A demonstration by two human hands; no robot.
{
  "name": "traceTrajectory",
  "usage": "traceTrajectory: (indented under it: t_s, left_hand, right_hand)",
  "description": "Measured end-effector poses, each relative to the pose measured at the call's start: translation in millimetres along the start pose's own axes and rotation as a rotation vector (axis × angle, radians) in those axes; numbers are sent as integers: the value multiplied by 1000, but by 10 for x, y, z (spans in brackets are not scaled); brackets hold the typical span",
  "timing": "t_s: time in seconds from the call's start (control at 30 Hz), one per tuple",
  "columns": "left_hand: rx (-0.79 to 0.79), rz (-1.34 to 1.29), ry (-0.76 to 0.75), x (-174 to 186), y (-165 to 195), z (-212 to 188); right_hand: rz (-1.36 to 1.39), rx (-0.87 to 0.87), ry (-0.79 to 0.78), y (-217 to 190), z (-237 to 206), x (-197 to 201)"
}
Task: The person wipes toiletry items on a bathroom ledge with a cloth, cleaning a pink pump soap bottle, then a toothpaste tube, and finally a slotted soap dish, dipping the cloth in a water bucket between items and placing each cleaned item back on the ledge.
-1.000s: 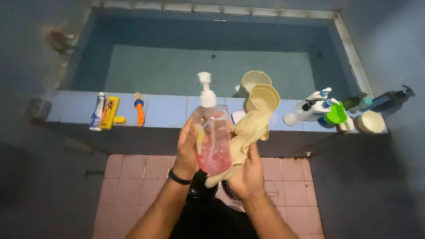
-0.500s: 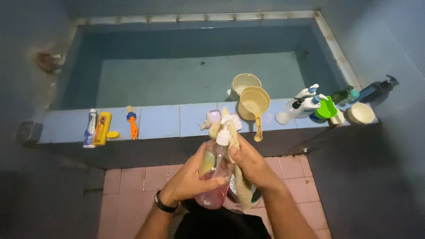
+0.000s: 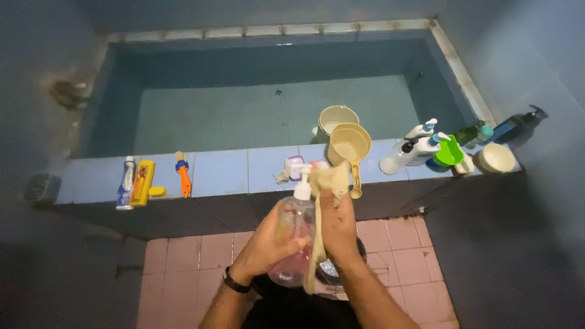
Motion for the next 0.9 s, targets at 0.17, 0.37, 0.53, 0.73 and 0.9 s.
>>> traceTrajectory:
  t_s: [0.17,0.37,0.53,0.73,0.9]
  left_hand:
    - [-173,165,-186,-45,305,-111]
    - [-74,442,-118,8,377,-112]
    - [-135,393,-7,33,337,-116]
    - [-103,28,89,135,137,29]
    - [-246,-83,135,177,250,-34]
  right_hand:
    - [-456,227,-448,-536,150,-176]
    - [-1084,373,-479,-745,221,-291]
    - [-948,827,-301,-720,83,-322]
    - [-70,-132,-1,397,-74,107]
    - [-216,282,-282,-18,-328,-187]
Point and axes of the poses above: each hand's wrist, its own z-axis towards the middle knuckle, its own x-axis out of the back of the hand, y = z × x, the point moved 7 cm from there along z, towards the middle knuckle, and after that the axes turned 9 degrees about z, right-handed, at the moved point
